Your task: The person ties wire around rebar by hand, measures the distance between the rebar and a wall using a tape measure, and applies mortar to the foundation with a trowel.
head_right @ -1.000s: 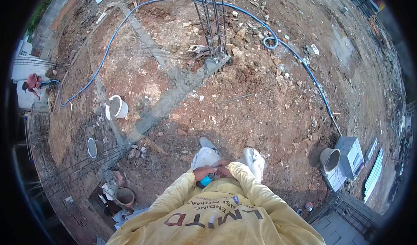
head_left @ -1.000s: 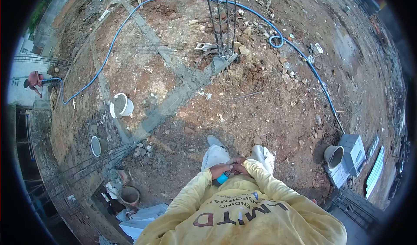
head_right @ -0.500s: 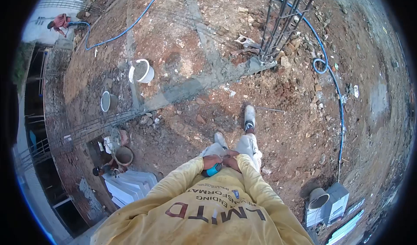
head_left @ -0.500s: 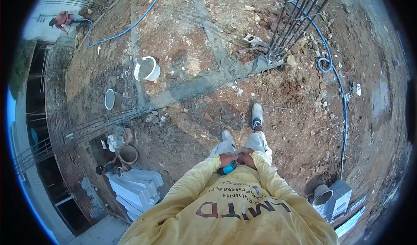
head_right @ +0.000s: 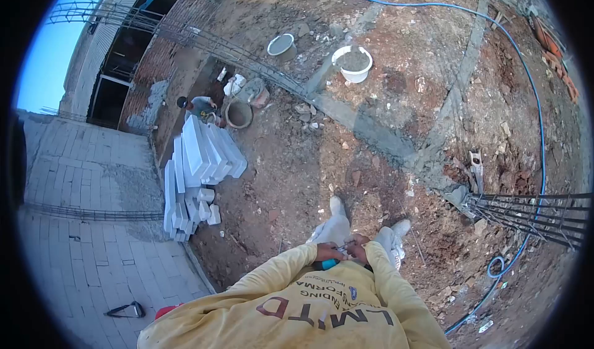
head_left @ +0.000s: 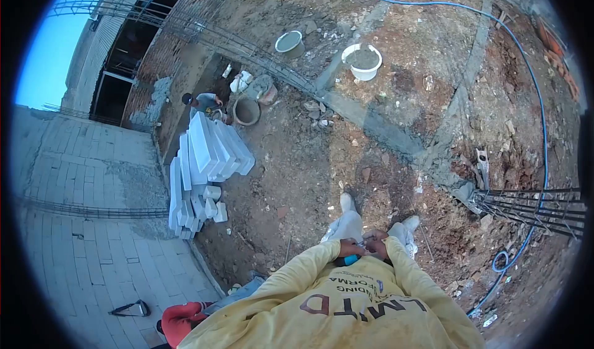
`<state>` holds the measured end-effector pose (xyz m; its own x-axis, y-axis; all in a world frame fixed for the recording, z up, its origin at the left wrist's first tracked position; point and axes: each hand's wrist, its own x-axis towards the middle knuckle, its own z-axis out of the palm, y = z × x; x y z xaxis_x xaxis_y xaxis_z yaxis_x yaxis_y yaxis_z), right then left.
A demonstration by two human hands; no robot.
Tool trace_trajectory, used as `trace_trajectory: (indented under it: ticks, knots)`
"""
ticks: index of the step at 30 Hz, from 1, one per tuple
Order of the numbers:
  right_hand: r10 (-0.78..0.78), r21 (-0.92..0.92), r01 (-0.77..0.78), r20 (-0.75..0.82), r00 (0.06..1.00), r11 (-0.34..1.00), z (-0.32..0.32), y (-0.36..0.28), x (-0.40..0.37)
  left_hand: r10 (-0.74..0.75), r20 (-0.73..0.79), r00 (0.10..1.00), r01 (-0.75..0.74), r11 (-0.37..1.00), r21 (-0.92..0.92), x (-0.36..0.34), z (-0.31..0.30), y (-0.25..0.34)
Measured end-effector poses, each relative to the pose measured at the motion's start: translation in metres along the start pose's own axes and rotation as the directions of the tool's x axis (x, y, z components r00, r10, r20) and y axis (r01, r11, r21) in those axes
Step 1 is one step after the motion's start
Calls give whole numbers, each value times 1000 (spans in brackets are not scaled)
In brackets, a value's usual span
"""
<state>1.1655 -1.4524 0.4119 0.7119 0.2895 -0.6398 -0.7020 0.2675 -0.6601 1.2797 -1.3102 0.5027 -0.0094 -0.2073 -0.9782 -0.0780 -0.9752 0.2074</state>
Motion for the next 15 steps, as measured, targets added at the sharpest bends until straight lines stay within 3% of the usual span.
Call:
trace_trajectory:
  ticks: [4, 9, 11, 12, 15]
  knots:
    - [33, -246, -29, 13, 999, 969, 6, -41, 15, 42, 40, 998, -36, 990, -140, -11, -23, -16]
    - [113, -427, -111, -23, 993, 897, 24, -89, 61, 117, -51, 992, -120, 990, -76, -2, -77, -54]
    - [125, -211, -166, -191, 973, 963, 19, -96, 78, 158, -91, 983, -168, 980, -109, -14, -107, -73]
    - [145, -90, -175, -274, 951, 980, 13, -97, 91, 247, -26, 969, -246, 969, 27, -23, -129, -84]
    - [259, 231, -156, -529, 808, 960, -12, -78, 129, 240, -143, 960, -257, 960, -115, -51, -171, -129]
